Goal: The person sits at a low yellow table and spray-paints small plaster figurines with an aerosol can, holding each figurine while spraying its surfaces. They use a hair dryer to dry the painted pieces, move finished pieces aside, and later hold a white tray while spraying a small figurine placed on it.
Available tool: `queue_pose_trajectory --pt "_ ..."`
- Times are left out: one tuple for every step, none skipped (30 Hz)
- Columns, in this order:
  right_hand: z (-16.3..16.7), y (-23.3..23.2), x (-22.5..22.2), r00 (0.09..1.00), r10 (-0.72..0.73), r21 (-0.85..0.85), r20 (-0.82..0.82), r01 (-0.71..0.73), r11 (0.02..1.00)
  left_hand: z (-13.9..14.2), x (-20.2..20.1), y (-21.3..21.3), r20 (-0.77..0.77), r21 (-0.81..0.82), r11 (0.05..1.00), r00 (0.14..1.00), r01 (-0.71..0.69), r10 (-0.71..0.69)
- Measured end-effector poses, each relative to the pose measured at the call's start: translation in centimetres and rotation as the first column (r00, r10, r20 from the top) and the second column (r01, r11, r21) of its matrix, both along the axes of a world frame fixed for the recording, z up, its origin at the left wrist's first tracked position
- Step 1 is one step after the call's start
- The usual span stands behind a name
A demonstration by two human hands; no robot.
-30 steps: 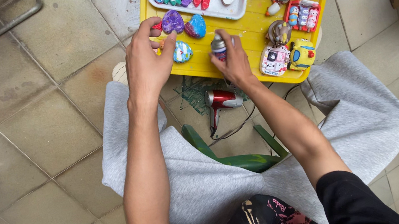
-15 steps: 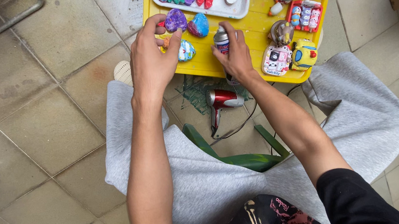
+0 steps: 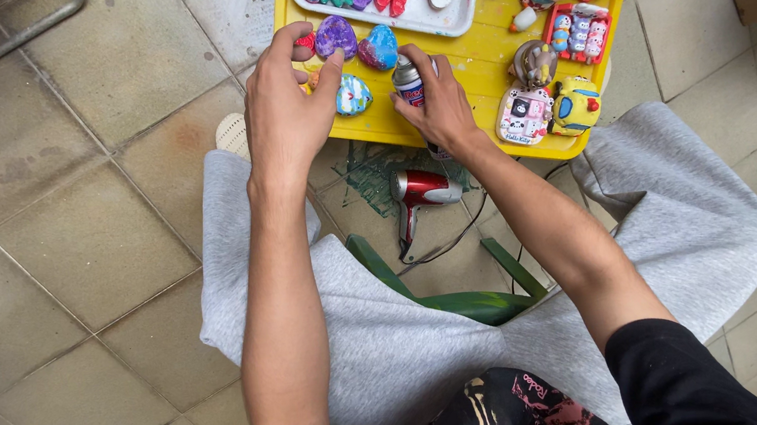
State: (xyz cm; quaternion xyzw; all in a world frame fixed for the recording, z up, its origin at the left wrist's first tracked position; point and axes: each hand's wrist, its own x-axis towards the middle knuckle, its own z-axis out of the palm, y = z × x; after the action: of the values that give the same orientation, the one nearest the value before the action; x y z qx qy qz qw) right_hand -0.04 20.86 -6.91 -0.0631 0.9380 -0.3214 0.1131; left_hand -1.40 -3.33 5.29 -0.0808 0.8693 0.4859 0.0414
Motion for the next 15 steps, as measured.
queue_pose_trajectory --pt "0.0 -0.1 -0.2 1.000 -0.003 0.006 0.004 0.003 1.000 0.0 0.0 -0.1 0.004 -0.002 1.000 1.000 -0.005 0.005" --pt "0.1 -0.1 -0.4 1.000 -0.021 0.009 0.012 0.021 1.000 0.0 0.0 -0.1 0.007 -0.003 1.000 1.000 -0.012 0.012" --pt "0.1 -0.1 -0.8 0.999 -0.037 0.011 0.021 0.037 0.999 0.0 0.1 -0.2 0.005 -0.005 1.000 1.000 -0.013 0.013" --pt "0.2 -0.1 -1.0 0.998 -0.056 0.013 0.030 0.055 0.998 0.0 0.1 -0.3 0.004 -0.007 1.000 1.000 -0.013 0.013" --pt "0.3 -0.1 -1.3 0.999 -0.041 0.008 0.022 0.041 0.999 0.0 0.1 -0.4 0.000 -0.008 1.000 1.000 -0.012 0.012" --pt "0.4 0.0 -1.6 1.000 -0.026 0.003 0.013 0.026 1.000 0.1 0.1 -0.5 0.013 -0.008 1.000 1.000 -0.013 0.013" --pt "0.5 0.1 -1.9 1.000 -0.011 0.000 0.005 0.011 1.000 0.0 0.2 -0.6 0.027 -0.008 1.000 1.000 -0.013 0.014" --pt "0.7 0.1 -2.2 1.000 -0.008 0.006 0.004 0.008 1.000 0.1 0.2 -0.6 0.040 -0.006 1.000 0.999 -0.015 0.015" --pt "0.9 0.1 -2.5 1.000 -0.002 0.011 0.003 0.002 1.000 0.1 0.1 -0.7 0.031 0.004 1.000 0.999 -0.019 0.019" --pt "1.1 0.0 -2.7 1.000 0.006 0.014 0.004 -0.006 1.000 0.1 0.1 -0.8 0.023 0.012 1.000 0.999 -0.026 0.025" --pt "1.2 -0.1 -3.0 1.000 0.005 0.043 0.030 -0.007 0.999 0.1 0.0 -1.0 0.017 0.019 0.999 0.999 -0.033 0.033" --pt "1.4 -0.3 -3.1 0.998 0.002 0.072 0.058 -0.006 0.997 0.0 0.1 -1.1 0.018 0.027 0.999 0.999 -0.037 0.036" --pt "1.6 -0.5 -3.3 0.997 -0.002 0.103 0.083 -0.006 0.995 0.1 0.0 -1.1 0.015 0.037 0.999 0.999 -0.041 0.040" --pt "1.7 -0.9 -3.4 0.998 0.011 0.090 0.068 -0.018 0.996 0.0 0.0 -1.3 0.012 0.047 0.998 0.999 -0.045 0.044" --pt "1.8 -1.2 -3.3 0.998 0.024 0.075 0.057 -0.028 0.997 0.1 0.0 -1.5 0.017 0.055 0.997 0.998 -0.054 0.053"
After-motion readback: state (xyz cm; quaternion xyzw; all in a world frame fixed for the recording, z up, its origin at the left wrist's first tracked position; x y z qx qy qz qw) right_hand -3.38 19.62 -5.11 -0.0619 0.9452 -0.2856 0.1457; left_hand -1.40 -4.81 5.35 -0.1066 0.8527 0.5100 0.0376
